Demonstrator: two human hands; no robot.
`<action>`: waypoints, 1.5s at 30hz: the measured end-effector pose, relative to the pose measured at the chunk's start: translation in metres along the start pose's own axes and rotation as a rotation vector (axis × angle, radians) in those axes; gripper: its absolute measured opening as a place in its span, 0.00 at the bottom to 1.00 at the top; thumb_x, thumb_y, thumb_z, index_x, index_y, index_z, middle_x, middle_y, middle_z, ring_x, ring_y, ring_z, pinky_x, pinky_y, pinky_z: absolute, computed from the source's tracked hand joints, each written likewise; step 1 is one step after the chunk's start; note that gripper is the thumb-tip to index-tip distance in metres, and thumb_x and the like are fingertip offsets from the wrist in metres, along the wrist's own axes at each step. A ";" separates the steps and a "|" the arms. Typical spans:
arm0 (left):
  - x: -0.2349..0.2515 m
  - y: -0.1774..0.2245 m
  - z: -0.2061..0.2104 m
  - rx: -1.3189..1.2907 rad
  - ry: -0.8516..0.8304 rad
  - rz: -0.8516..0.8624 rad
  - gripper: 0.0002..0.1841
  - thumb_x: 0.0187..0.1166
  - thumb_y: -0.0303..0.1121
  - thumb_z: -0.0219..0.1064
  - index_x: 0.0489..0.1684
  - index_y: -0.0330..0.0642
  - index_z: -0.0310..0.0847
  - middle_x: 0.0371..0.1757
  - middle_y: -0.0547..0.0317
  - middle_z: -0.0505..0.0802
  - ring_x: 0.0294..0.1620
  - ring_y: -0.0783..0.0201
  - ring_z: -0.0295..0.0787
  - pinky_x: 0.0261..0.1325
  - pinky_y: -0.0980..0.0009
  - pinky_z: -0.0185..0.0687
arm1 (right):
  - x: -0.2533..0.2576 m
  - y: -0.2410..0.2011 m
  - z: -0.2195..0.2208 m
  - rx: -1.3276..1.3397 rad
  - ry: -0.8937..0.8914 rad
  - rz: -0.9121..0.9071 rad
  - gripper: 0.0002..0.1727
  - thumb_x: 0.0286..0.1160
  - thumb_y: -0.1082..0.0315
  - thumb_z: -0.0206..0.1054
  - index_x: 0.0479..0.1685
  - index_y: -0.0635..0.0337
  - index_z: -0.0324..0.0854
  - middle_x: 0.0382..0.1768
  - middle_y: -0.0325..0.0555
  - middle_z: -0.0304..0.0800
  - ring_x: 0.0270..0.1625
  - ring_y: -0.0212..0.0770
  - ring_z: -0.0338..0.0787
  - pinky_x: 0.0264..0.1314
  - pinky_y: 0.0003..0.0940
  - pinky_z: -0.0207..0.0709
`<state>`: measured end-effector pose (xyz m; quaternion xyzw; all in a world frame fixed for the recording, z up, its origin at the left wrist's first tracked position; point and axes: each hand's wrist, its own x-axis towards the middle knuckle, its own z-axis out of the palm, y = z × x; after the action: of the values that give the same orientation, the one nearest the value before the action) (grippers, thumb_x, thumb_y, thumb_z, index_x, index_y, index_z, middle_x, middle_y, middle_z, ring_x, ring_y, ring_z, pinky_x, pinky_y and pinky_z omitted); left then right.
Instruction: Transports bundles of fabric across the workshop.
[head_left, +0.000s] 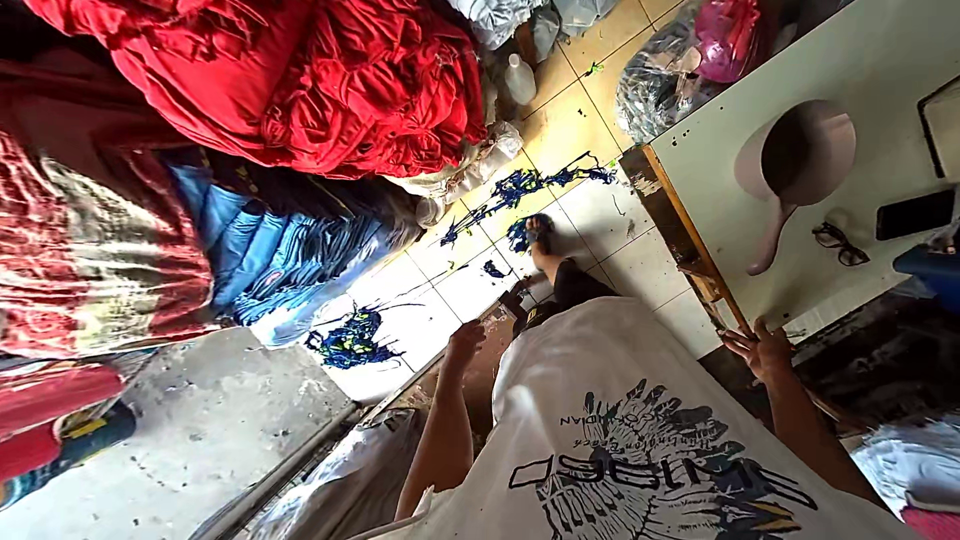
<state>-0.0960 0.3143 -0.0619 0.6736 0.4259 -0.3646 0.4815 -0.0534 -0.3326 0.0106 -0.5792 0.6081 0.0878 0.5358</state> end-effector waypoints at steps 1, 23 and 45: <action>-0.002 -0.014 0.000 -0.013 -0.001 -0.039 0.24 0.88 0.38 0.62 0.81 0.40 0.72 0.69 0.43 0.89 0.62 0.49 0.91 0.61 0.48 0.88 | -0.001 -0.001 0.002 -0.002 0.007 0.000 0.35 0.94 0.51 0.54 0.93 0.46 0.42 0.68 0.68 0.78 0.47 0.63 0.94 0.40 0.58 0.91; 0.084 0.159 0.010 0.395 -0.156 0.062 0.26 0.86 0.43 0.64 0.78 0.39 0.75 0.69 0.38 0.88 0.65 0.43 0.89 0.67 0.42 0.83 | -0.010 -0.014 0.012 0.056 0.096 0.099 0.36 0.93 0.52 0.56 0.94 0.45 0.42 0.74 0.68 0.74 0.49 0.61 0.93 0.43 0.55 0.90; 0.158 0.473 -0.018 0.714 -0.219 0.091 0.24 0.87 0.41 0.64 0.78 0.40 0.75 0.68 0.43 0.89 0.63 0.50 0.90 0.66 0.48 0.85 | -0.066 -0.060 0.057 -0.438 0.097 0.452 0.32 0.90 0.47 0.58 0.76 0.67 0.73 0.64 0.71 0.83 0.55 0.65 0.89 0.51 0.65 0.83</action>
<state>0.4016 0.2849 -0.0390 0.7744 0.1877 -0.5381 0.2749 0.0099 -0.2694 0.0681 -0.5345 0.7128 0.3056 0.3358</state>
